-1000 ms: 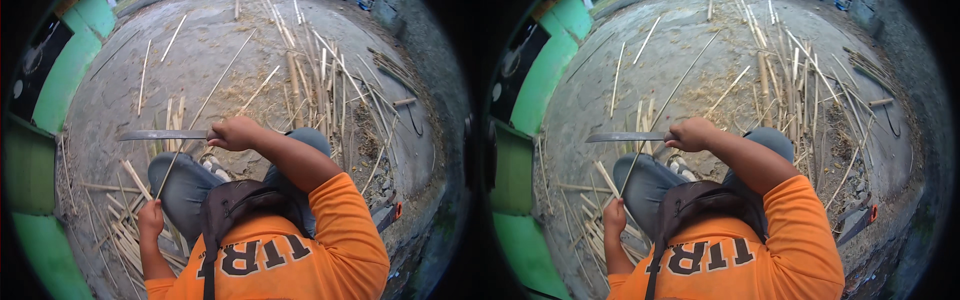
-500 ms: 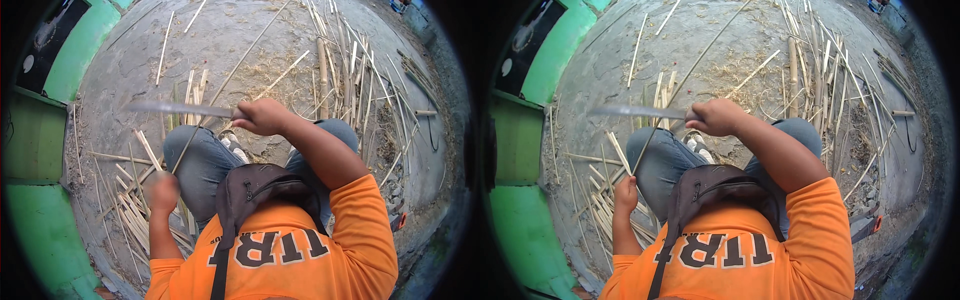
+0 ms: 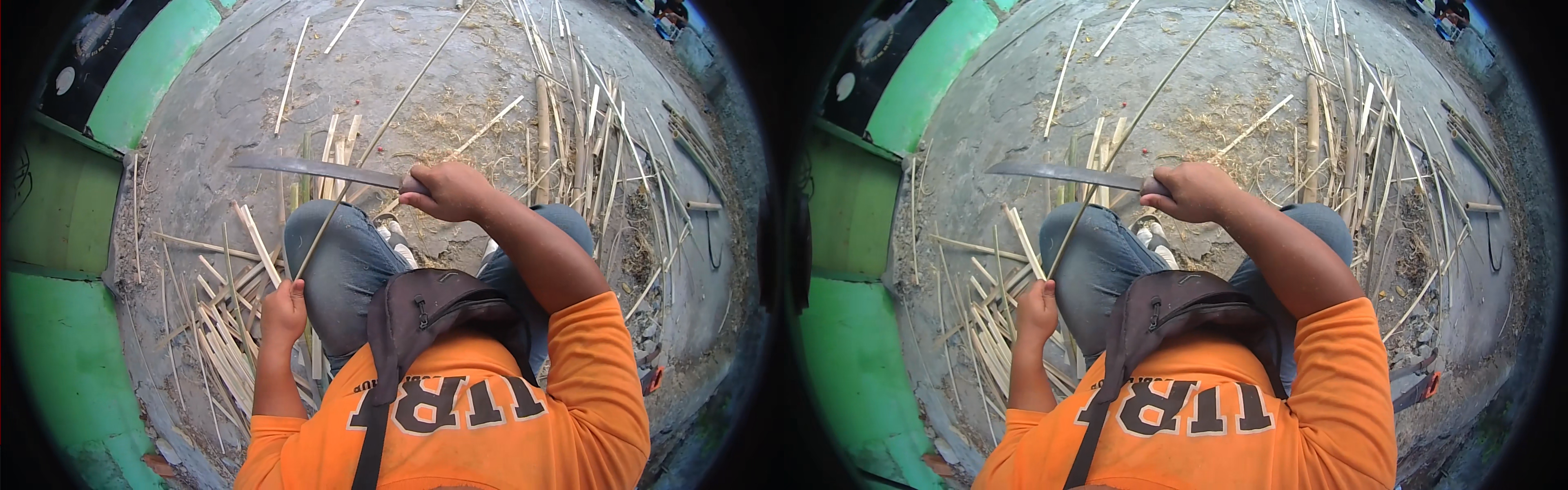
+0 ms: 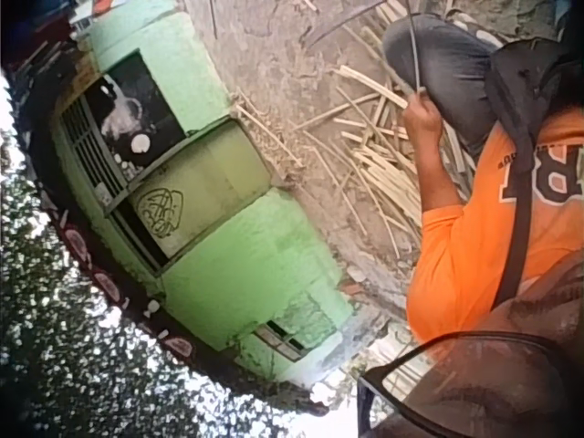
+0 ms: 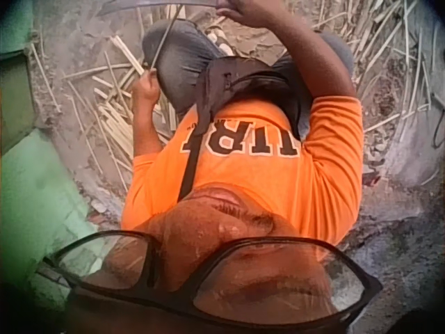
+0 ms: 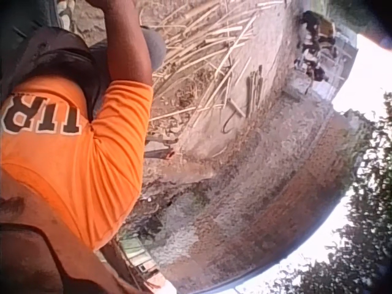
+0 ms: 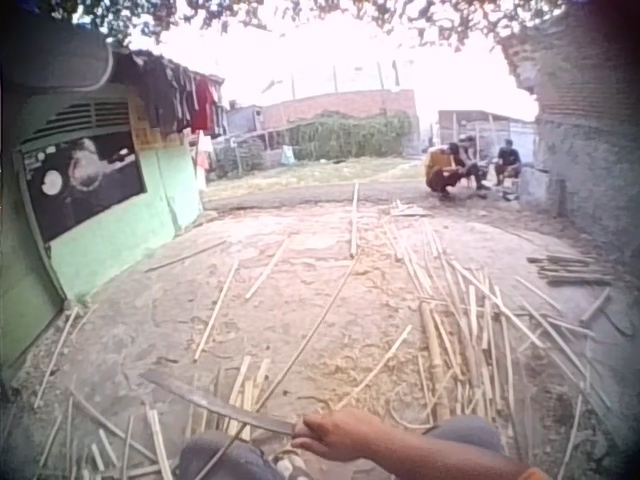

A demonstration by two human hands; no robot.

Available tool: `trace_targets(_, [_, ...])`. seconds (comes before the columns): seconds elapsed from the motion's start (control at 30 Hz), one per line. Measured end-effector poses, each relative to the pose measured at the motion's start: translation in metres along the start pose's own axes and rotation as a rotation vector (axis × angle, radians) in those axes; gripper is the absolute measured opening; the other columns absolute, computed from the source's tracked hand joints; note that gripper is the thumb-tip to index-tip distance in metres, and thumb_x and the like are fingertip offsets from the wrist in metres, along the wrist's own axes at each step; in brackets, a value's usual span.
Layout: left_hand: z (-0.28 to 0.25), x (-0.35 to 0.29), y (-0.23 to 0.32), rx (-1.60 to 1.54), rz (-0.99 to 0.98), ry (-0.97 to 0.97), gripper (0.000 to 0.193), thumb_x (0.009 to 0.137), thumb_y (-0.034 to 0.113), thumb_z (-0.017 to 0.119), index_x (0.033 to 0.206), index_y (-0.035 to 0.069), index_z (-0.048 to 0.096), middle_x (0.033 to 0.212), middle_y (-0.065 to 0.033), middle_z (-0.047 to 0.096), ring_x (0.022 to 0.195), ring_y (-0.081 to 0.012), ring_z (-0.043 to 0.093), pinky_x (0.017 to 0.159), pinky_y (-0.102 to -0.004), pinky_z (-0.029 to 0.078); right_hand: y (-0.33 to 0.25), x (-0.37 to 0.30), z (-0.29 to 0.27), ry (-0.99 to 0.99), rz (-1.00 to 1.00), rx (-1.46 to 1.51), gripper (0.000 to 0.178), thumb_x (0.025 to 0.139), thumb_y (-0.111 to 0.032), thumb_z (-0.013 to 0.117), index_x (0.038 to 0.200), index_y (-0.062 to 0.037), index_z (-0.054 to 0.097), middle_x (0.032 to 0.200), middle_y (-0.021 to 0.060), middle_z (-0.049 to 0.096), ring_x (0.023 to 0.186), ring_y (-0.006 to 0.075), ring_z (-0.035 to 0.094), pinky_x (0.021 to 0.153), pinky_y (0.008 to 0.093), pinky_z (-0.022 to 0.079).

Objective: The person strips layers from thin bamboo stalks using a large blade and then gathers more bamboo stalks from the ground.

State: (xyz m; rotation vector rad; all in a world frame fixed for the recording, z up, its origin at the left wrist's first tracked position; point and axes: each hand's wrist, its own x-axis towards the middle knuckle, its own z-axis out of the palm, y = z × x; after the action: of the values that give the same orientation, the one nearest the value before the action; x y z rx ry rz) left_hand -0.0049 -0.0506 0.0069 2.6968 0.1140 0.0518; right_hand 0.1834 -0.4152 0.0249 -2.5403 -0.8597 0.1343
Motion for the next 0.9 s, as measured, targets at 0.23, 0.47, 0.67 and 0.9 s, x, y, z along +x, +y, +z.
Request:
trace_targets(0.23, [0.001,-0.001,0.000,0.053,0.012,0.029,0.058,0.110,0.051,0.044,0.081,0.001,0.053,0.071,-0.0291,0.061,0.074,-0.0560,0.059,0.062,-0.0606,0.043,0.017,0.006,-0.017,0.039,0.125,-0.015,0.056,0.099,-0.064,0.057,0.103,-0.0094,0.067,0.085,0.0197,0.072,0.083,0.0442,0.070,0.073,0.0538,0.055])
trace_targets(0.47, [0.004,-0.004,-0.004,0.040,-0.009,0.011,0.058,0.110,0.052,0.044,0.081,0.002,0.053,0.071,-0.0287,0.061,0.074,-0.0561,0.059,0.062,-0.0603,0.044,-0.013,0.003,-0.009,-0.016,0.028,0.004,0.051,0.100,-0.061,0.058,0.103,-0.0101,0.066,0.084,0.0185,0.072,0.083,0.0440,0.071,0.073,0.0542,0.055])
trace_targets(0.67, [0.005,-0.002,0.001,0.074,0.038,0.080,0.057,0.109,0.052,0.046,0.082,0.003,0.052,0.072,-0.0279,0.062,0.073,-0.0553,0.061,0.061,-0.0606,0.045,0.029,0.013,-0.027,-0.001,0.232,0.135,0.054,0.101,-0.061,0.058,0.108,-0.0089,0.071,0.089,0.0197,0.073,0.087,0.0398,0.072,0.077,0.0501,0.056])
trace_targets(0.9, [-0.005,0.002,-0.012,0.224,0.042,0.023,0.055,0.108,0.053,0.048,0.084,0.004,0.054,0.072,-0.0267,0.064,0.072,-0.0540,0.063,0.061,-0.0624,0.046,0.007,0.001,-0.006,-0.082,0.165,0.026,0.057,0.100,-0.064,0.057,0.108,-0.0094,0.069,0.094,0.0210,0.074,0.089,0.0432,0.072,0.080,0.0531,0.056])
